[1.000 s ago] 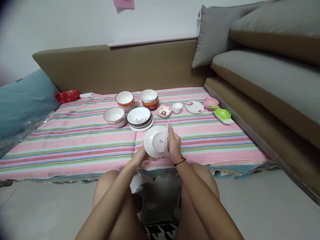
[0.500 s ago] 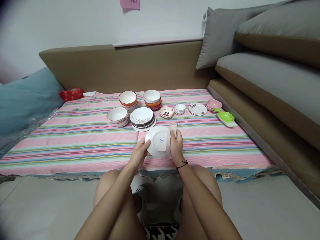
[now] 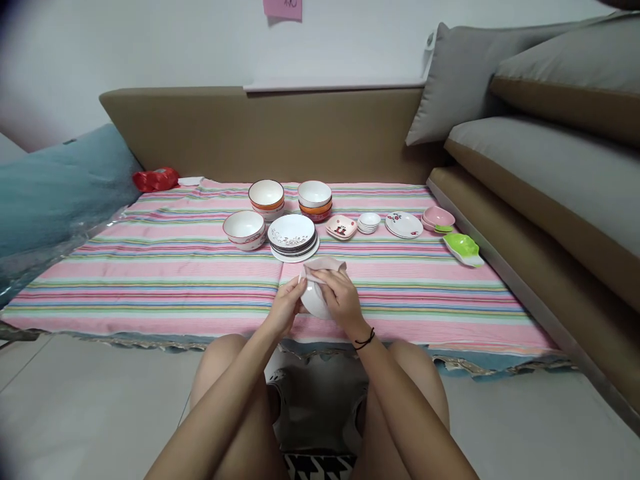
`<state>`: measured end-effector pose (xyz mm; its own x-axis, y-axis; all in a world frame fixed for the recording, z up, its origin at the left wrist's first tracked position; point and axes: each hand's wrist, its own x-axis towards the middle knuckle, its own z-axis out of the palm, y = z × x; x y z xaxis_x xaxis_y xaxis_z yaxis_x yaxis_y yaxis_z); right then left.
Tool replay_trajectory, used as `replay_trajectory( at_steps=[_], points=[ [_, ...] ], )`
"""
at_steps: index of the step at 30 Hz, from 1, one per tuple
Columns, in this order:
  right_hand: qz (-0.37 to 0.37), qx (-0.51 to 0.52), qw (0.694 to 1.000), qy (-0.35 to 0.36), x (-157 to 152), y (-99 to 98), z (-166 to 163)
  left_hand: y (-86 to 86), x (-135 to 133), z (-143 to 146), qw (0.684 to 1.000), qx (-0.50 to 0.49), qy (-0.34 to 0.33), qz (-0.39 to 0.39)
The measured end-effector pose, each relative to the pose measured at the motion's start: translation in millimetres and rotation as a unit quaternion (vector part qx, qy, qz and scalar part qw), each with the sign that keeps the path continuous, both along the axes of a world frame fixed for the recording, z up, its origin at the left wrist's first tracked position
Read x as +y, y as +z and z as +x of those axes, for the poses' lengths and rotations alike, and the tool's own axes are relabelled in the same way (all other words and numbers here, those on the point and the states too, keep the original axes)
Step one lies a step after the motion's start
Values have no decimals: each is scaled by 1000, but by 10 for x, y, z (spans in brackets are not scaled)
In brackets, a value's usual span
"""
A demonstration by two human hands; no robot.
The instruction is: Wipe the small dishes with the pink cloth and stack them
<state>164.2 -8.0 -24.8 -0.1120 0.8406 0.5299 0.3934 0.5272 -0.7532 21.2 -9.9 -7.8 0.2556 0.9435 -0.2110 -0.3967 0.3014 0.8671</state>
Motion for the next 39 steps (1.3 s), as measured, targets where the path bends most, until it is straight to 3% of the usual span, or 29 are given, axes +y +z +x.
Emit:
replay_trajectory(
  at_steps=[4,9,13,19,24,27,33,39],
  points=[
    [38,-71,996,49,0,38,-1,-4,15,-19,1000,-3,19,6],
    [18,-63,998,-12,32,54,33,-6,17,-42,999,34,-6,25],
    [-16,-15,1000,-15,50,9,48,-26,11,-28,999,42,-5,25],
    [-34,72,996,50,9,60,47,-36,34,-18,999,16,34,9],
    [-38,26,992,117,-47,146,29,-44,73,-42,994,0,112,17],
    [-14,-39,988,147,-47,134,17,-71,93,-51,992,-4,122,17],
    [59,-175,981,61,0,62,14,-163,95,-35,993,41,95,64],
    [56,-198,978,-13,12,34,23,-149,60,-18,996,59,52,45]
  ],
)
